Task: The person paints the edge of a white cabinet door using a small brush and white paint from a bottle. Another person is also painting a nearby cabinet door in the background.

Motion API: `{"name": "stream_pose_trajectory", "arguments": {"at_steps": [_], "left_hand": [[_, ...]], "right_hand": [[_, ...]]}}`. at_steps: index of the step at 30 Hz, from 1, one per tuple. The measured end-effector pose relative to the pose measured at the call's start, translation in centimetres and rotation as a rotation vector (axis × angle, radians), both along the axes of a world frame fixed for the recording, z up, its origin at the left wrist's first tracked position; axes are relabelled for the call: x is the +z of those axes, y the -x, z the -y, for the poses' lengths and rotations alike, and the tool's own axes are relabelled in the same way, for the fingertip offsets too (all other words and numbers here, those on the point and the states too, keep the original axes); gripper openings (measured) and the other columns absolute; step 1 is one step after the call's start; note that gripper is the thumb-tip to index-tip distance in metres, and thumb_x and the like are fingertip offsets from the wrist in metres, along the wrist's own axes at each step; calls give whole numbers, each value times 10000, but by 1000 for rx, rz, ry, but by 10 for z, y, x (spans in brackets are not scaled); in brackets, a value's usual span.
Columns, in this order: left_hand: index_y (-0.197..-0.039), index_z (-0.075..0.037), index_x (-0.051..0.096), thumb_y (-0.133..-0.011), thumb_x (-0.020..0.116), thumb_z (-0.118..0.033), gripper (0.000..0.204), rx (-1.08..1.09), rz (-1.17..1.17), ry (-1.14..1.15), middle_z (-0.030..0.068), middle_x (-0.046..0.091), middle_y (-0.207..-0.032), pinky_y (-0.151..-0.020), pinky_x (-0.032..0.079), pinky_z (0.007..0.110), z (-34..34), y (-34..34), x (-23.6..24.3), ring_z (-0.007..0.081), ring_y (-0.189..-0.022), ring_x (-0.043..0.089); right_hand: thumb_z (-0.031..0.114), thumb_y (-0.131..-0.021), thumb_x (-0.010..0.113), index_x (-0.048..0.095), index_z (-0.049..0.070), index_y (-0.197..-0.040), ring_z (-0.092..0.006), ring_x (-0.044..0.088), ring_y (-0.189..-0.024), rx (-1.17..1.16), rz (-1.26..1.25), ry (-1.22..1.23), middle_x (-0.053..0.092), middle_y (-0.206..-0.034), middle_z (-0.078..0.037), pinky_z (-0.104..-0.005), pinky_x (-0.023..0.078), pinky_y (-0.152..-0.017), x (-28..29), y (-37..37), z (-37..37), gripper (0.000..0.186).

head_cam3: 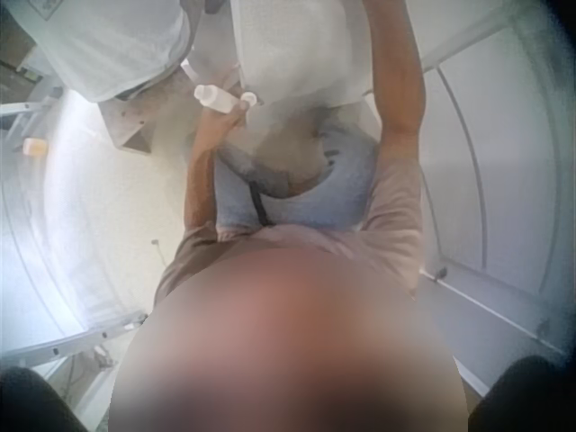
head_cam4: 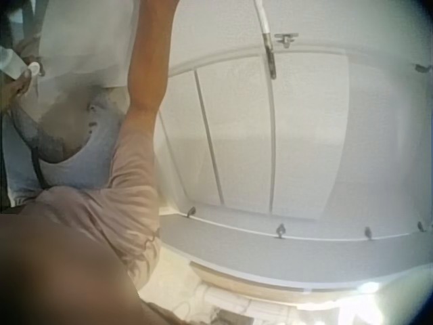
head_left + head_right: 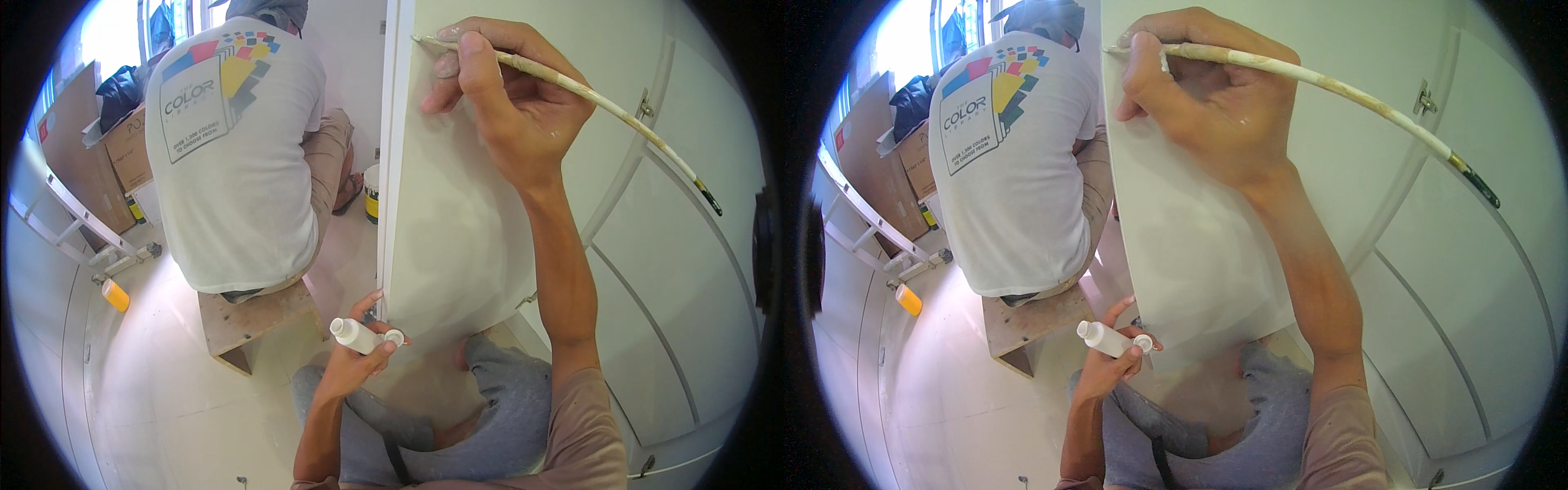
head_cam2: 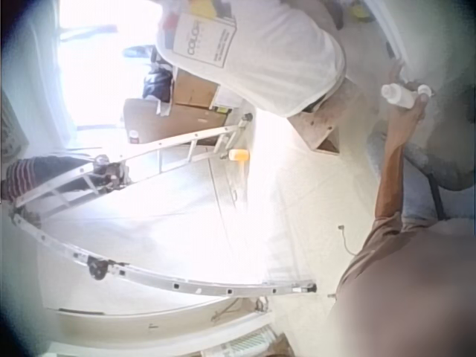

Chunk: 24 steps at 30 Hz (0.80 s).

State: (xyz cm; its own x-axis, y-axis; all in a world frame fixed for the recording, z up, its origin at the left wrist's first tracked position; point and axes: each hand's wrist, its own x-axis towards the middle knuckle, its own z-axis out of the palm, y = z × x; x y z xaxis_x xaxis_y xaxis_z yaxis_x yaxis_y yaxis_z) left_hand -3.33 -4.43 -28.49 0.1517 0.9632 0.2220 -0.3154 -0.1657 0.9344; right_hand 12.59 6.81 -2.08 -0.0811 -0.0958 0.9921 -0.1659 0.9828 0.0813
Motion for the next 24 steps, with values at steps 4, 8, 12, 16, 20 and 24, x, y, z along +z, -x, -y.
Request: {"name": "stream_pose_trajectory", "arguments": {"at_steps": [4,8,12,16,20,24], "left_hand": [[-1488,-104,224,-890,625,-13,726,1,7,-20,134,700,-922,-461,373,226,-1,0,-1,63,-497,441],[-1490,-103,223,-892,627,-19,727,0,-4,-10,135,699,-919,-464,375,224,-2,0,-1,64,-499,440],[-1492,-104,216,-894,624,-21,728,-1,-7,0,133,698,-924,-466,375,224,-3,0,0,64,-499,439],[-1495,-104,209,-896,621,-23,731,1,-6,-9,133,697,-930,-465,375,225,-2,-1,0,63,-501,440],[-1494,-103,213,-896,622,-26,729,5,-11,8,136,696,-927,-464,374,226,-2,-1,0,64,-504,441],[-1493,-102,218,-897,621,-28,723,11,-11,2,138,695,-925,-464,375,227,-2,-1,0,65,-501,440]], "right_hand": [[-6,-920,580,652,-96,-940,-153,648,-540,109,-36,28,651,-677,-120,-258,537,-471,3,5,-6,117],[-21,-925,562,649,-102,-944,-142,636,-525,154,-63,48,650,-671,-122,-255,536,-448,5,7,-7,121],[28,-931,589,664,-65,-957,-165,648,-557,49,-19,27,659,-692,-107,-262,535,-500,2,2,-4,122],[-26,-918,570,659,-85,-961,-146,635,-549,159,-27,-44,658,-684,-115,-245,527,-476,7,4,-7,116],[-22,-915,586,654,-96,-984,-133,618,-543,-19,-96,-248,658,-685,-126,-242,519,-510,16,2,-13,121],[-23,-877,640,680,-83,-1009,-142,573,-547,-533,-139,-433,679,-725,-137,-259,480,-551,17,-9,-12,150]]}}
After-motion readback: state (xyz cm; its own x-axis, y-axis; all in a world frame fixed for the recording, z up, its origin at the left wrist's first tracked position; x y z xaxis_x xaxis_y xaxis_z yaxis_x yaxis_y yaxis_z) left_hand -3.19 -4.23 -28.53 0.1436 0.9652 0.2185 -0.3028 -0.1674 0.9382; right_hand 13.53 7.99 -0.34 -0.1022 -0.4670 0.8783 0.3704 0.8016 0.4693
